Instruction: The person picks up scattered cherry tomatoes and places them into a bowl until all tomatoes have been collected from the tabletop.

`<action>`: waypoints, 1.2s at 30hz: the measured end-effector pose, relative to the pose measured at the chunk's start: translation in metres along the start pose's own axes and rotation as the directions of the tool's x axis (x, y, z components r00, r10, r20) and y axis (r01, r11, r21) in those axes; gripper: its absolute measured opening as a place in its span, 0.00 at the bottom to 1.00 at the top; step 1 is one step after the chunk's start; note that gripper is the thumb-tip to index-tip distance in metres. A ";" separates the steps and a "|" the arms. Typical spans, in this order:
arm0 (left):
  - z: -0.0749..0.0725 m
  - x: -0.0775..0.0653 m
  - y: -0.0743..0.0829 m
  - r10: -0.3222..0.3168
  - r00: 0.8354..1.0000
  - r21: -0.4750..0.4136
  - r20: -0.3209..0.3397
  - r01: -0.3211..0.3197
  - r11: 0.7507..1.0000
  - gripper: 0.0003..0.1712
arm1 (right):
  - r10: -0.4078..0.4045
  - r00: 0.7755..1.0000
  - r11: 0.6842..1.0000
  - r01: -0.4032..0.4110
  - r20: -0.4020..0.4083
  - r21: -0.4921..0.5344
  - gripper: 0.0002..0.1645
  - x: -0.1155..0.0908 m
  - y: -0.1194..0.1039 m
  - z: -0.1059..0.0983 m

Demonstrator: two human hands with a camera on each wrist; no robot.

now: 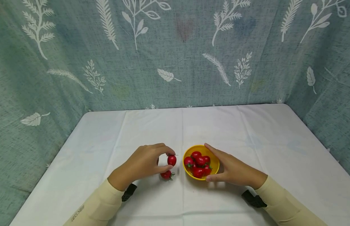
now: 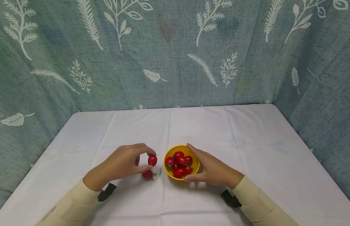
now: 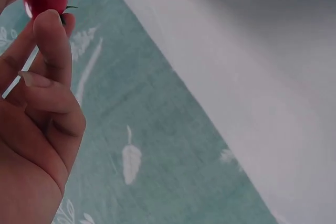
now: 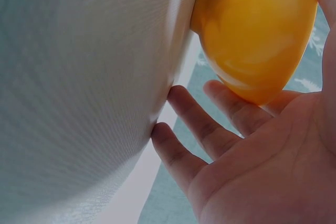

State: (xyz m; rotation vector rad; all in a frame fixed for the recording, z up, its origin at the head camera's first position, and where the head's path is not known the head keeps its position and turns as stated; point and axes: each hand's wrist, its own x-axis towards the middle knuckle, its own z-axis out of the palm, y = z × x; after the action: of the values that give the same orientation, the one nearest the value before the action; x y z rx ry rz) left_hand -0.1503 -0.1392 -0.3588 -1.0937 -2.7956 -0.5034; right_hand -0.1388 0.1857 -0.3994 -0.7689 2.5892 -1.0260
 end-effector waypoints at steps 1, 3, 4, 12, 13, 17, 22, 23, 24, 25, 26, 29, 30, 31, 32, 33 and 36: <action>0.001 0.003 0.003 0.007 1.000 -0.004 0.002 -0.007 1.000 0.18 | 0.001 1.000 1.000 -0.001 0.000 0.000 0.67 0.000 0.000 0.000; 0.002 0.009 0.008 0.023 1.000 -0.017 0.005 -0.023 1.000 0.18 | 0.000 1.000 1.000 0.000 -0.001 0.001 0.67 0.000 0.000 0.000; 0.003 0.012 0.010 0.033 0.999 -0.023 0.004 -0.033 0.999 0.19 | -0.001 1.000 1.000 0.001 0.000 0.002 0.67 0.001 0.000 0.000; 0.009 0.033 0.034 0.090 0.996 -0.045 0.021 -0.089 0.995 0.20 | -0.014 1.000 1.000 0.014 -0.005 0.006 0.67 -0.001 -0.001 -0.001; 0.010 0.035 0.036 0.101 0.995 -0.041 0.019 -0.100 0.994 0.20 | -0.014 1.000 1.000 0.015 -0.005 0.006 0.67 -0.001 -0.001 0.000; 0.015 0.045 0.044 0.140 0.990 -0.035 0.009 -0.139 0.990 0.20 | -0.012 1.000 1.000 0.012 -0.004 0.016 0.68 -0.001 0.000 0.000; 0.022 0.055 0.052 0.171 0.985 -0.051 0.024 -0.169 0.984 0.20 | 0.001 1.000 1.000 -0.001 -0.002 0.031 0.69 -0.001 0.001 0.001; 0.023 0.056 0.054 0.174 0.984 -0.048 0.029 -0.172 0.984 0.20 | 0.005 1.000 1.000 -0.005 -0.001 0.030 0.69 -0.001 0.002 0.001; 0.024 0.058 0.055 0.175 0.984 -0.043 0.034 -0.173 0.984 0.20 | 0.008 1.000 0.999 -0.008 0.001 0.031 0.68 0.000 0.002 0.001; 0.026 0.059 0.057 0.174 0.984 -0.036 0.040 -0.173 0.984 0.20 | 0.011 1.000 0.999 -0.011 0.003 0.032 0.68 0.000 0.002 0.001; 0.027 0.061 0.058 0.174 0.984 -0.029 0.043 -0.173 0.985 0.20 | 0.013 1.000 0.999 -0.013 0.004 0.030 0.68 0.000 0.002 0.001; 0.030 0.065 0.061 0.171 0.984 -0.006 0.053 -0.171 0.985 0.19 | 0.017 1.000 0.999 -0.017 0.008 0.029 0.68 0.000 0.002 0.001; 0.031 0.066 0.062 0.171 0.984 0.000 0.057 -0.171 0.985 0.18 | 0.017 1.000 0.999 -0.018 0.010 0.031 0.68 0.000 0.002 0.001; 0.033 0.067 0.062 0.173 0.983 0.003 0.058 -0.173 0.985 0.17 | 0.018 1.000 0.999 -0.019 0.012 0.034 0.68 0.000 0.002 0.001; 0.034 0.068 0.063 0.177 0.983 0.007 0.058 -0.177 0.984 0.17 | 0.019 1.000 0.999 -0.019 0.013 0.036 0.68 0.000 0.002 0.001; 0.035 0.068 0.063 0.177 0.982 0.011 0.059 -0.178 0.984 0.17 | 0.019 1.000 0.999 -0.020 0.015 0.039 0.68 0.000 0.002 0.001; 0.039 0.070 0.064 0.177 0.982 0.013 0.068 -0.178 0.984 0.16 | 0.019 1.000 0.999 -0.020 0.017 0.048 0.68 0.000 0.002 0.001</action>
State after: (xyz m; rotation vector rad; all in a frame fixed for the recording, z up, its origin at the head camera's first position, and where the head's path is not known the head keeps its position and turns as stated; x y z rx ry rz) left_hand -0.1575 -0.0375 -0.3635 -1.3643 -2.7160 -0.4274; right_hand -0.1392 0.1868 -0.4015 -0.7355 2.5432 -1.0681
